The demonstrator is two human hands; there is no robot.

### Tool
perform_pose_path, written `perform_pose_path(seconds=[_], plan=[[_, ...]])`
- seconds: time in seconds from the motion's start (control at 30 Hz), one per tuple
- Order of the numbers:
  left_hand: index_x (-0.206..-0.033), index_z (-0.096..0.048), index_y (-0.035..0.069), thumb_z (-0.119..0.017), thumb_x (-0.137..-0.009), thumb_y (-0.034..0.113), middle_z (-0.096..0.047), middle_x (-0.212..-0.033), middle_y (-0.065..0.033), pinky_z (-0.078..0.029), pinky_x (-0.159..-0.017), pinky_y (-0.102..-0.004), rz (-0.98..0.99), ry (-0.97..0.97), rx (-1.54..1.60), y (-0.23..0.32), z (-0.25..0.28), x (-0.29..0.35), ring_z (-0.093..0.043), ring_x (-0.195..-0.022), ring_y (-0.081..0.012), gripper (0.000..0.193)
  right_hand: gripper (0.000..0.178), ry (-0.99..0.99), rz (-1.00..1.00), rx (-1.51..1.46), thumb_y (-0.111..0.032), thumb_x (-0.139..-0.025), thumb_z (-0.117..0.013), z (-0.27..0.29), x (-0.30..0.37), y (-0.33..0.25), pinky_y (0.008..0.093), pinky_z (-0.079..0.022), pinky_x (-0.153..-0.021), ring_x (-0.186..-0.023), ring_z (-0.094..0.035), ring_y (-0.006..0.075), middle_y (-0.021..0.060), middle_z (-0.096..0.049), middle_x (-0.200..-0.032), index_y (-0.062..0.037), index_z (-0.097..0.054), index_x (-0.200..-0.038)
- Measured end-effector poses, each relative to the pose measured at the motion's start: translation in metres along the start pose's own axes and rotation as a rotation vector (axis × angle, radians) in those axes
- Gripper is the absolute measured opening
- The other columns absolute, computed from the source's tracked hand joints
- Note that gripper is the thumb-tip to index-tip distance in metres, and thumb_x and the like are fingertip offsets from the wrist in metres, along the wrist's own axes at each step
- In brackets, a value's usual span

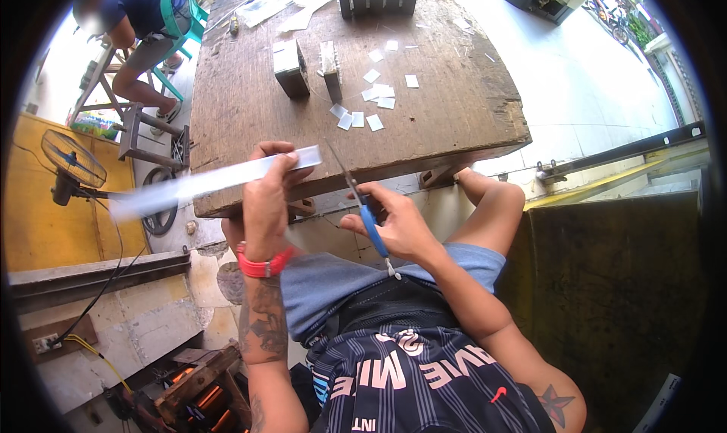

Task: The person cuts a long strip of white insulating tape into small squares using scissors, then places the squares into the slots of a square metal stator core. The person repeats this process, filling the slots with the tape pieces.

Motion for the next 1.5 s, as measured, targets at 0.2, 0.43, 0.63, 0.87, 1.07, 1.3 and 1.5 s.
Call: perform_pose_path(seconds=[0.2, 0.43, 0.63, 0.87, 1.07, 1.3, 1.5], plan=[[-0.137, -0.053, 0.000, -0.075, -0.093, 0.023, -0.073, -0.101, -0.0161, -0.062, -0.069, -0.0330, 0.101, -0.040, -0.907, 0.052, 0.058, -0.030, -0.075, -0.085, -0.0213, 0.055, 0.057, 0.262, 0.195, 0.347, -0.029, -0.095, -0.077, 0.111, 0.019, -0.038, 0.0404, -0.054, -0.089, -0.105, -0.064, 0.0270, 0.0150, -0.061, -0.107, -0.0083, -0.050, -0.141], [-0.128, -0.069, 0.006, -0.066, -0.097, 0.059, -0.075, -0.106, -0.0210, -0.054, -0.095, -0.0516, -0.477, 0.313, -1.778, 0.134, 0.044, -0.022, -0.071, -0.101, -0.0460, 0.061, 0.039, 0.398, 0.012, 0.972, -0.026, -0.100, -0.068, 0.215, -0.038, -0.032, 0.0490, -0.050, -0.101, -0.114, -0.063, 0.0414, 0.0221, -0.065, -0.123, -0.0051, -0.063, -0.133], [-0.122, -0.071, 0.001, -0.060, -0.105, 0.052, -0.073, -0.110, -0.0136, -0.050, -0.096, -0.0341, -0.165, 0.040, -0.714, 0.071, 0.007, -0.093, -0.065, -0.115, -0.0217, 0.056, 0.028, 0.490, 0.284, 1.048, -0.028, -0.105, -0.062, 0.177, -0.091, -0.058, 0.0454, -0.053, -0.100, -0.115, -0.065, 0.0319, 0.0174, -0.068, -0.118, -0.0071, -0.074, -0.119], [-0.129, -0.065, 0.000, -0.041, -0.110, 0.037, -0.071, -0.123, -0.0123, -0.045, -0.109, -0.0371, -0.071, -0.100, -0.129, 0.024, 0.000, -0.135, -0.064, -0.117, -0.0221, 0.048, 0.025, 0.396, 0.259, 1.020, -0.030, -0.103, -0.065, 0.153, -0.126, -0.040, 0.0458, -0.051, -0.101, -0.114, -0.063, 0.0331, 0.0149, -0.069, -0.112, -0.0100, -0.075, -0.114], [-0.129, -0.060, -0.003, -0.034, -0.107, 0.027, -0.071, -0.123, -0.0138, -0.045, -0.112, -0.0432, 0.078, -0.132, 0.182, 0.017, 0.025, -0.131, -0.063, -0.122, -0.0265, 0.045, 0.024, 0.362, 0.200, 0.951, -0.028, -0.103, -0.065, 0.162, -0.130, -0.036, 0.0463, -0.050, -0.100, -0.112, -0.064, 0.0348, 0.0166, -0.069, -0.112, -0.0064, -0.069, -0.112], [-0.118, -0.064, -0.001, -0.044, -0.110, 0.031, -0.067, -0.109, -0.0080, -0.044, -0.099, -0.0343, -0.205, -0.079, -0.408, 0.031, 0.021, -0.110, -0.059, -0.106, -0.0178, 0.039, 0.026, 0.453, 0.268, 0.400, -0.020, -0.105, -0.064, 0.176, -0.091, -0.039, 0.0315, -0.054, -0.079, -0.083, -0.066, 0.0155, 0.0072, -0.071, -0.089, -0.0001, -0.065, -0.122], [-0.134, -0.057, -0.003, -0.051, -0.111, 0.038, -0.060, -0.117, -0.0136, -0.043, -0.102, -0.0322, -0.470, 0.141, -0.654, 0.065, 0.018, -0.078, -0.058, -0.110, -0.0225, 0.046, 0.030, 0.371, 0.324, 0.117, -0.022, -0.100, -0.075, 0.158, -0.065, -0.032, 0.0283, -0.056, -0.079, -0.090, -0.070, 0.0119, 0.0081, -0.078, -0.102, -0.0055, -0.073, -0.124]])
Point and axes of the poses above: each hand's wrist, its own x-axis away from the middle knuckle, its own z-axis out of the back of the hand, y = z × x, the point moved 10 cm from there along -x, towards the middle knuckle
